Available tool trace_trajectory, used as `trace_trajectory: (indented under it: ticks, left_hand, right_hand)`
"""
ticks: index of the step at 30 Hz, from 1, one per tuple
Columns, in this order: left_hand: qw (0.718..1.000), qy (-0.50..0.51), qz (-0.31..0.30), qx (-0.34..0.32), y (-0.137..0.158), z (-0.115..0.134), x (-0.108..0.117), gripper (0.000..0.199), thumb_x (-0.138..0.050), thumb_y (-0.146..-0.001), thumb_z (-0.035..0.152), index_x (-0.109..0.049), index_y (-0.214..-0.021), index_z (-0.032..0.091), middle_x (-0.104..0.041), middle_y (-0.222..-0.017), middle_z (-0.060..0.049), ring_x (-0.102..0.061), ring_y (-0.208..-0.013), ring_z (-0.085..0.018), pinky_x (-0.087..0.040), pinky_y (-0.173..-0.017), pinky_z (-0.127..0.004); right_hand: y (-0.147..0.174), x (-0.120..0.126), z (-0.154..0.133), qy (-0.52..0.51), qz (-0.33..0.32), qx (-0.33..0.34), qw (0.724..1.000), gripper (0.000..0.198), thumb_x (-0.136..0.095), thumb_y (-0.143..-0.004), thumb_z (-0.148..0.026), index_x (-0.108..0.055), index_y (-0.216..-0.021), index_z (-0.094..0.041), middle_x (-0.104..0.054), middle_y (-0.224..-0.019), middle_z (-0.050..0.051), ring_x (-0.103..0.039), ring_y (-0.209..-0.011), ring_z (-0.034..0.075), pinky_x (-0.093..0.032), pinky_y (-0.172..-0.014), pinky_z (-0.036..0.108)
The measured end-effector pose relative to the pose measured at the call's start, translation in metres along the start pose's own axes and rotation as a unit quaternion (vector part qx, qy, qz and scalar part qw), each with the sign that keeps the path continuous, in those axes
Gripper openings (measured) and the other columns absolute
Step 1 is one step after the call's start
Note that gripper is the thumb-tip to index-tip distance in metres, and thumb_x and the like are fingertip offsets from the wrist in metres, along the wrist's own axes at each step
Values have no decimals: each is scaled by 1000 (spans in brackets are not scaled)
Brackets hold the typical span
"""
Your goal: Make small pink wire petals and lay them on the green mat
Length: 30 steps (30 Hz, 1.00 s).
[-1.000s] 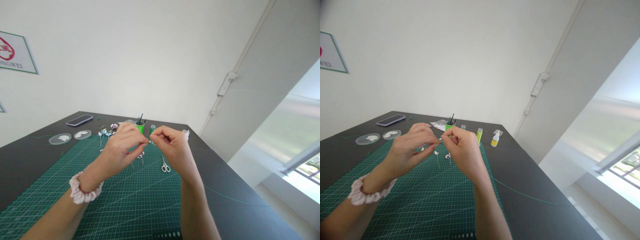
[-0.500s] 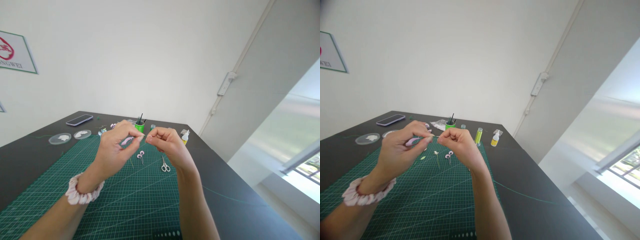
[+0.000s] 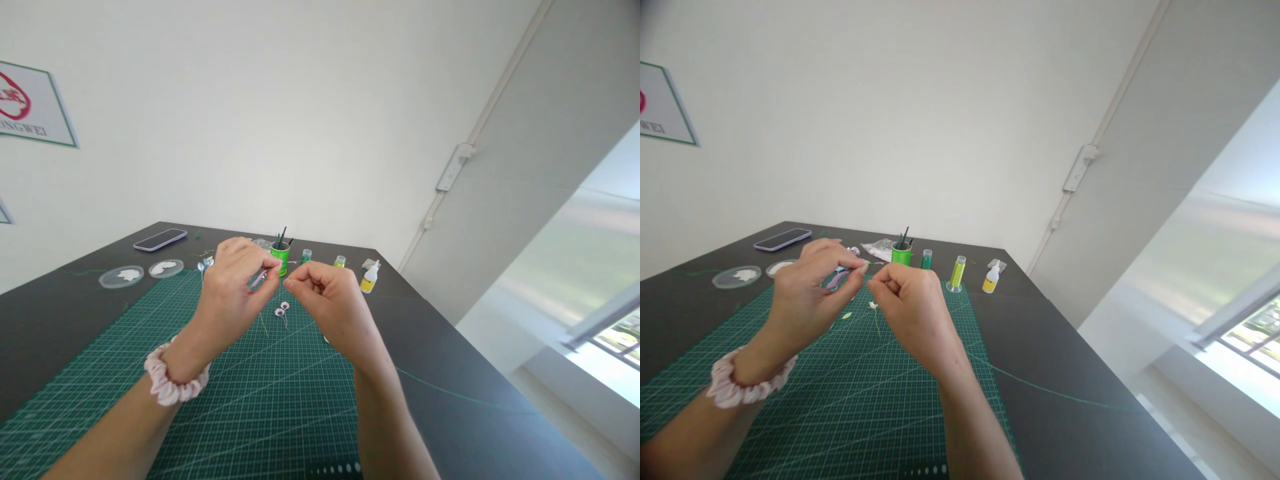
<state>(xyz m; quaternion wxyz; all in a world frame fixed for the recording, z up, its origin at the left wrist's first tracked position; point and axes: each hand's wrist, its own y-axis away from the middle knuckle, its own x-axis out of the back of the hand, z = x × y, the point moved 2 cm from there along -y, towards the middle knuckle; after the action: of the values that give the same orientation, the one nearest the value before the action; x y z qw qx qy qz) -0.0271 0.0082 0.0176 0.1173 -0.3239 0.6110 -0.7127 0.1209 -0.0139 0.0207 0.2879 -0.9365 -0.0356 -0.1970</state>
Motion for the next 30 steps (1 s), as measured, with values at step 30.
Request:
trace_trajectory:
  ticks: [30]
  left_hand:
    - [984, 158, -38, 74, -1, 6, 4, 14, -55, -84, 12, -60, -75, 20, -64, -67, 2, -58, -68, -13, -46, -64, -28]
  right_hand:
    - [-14, 11, 13, -190, -79, -34, 978, 15, -65, -75, -27, -60, -64, -19, -43, -53, -7, -29, -49, 8, -23, -48, 27]
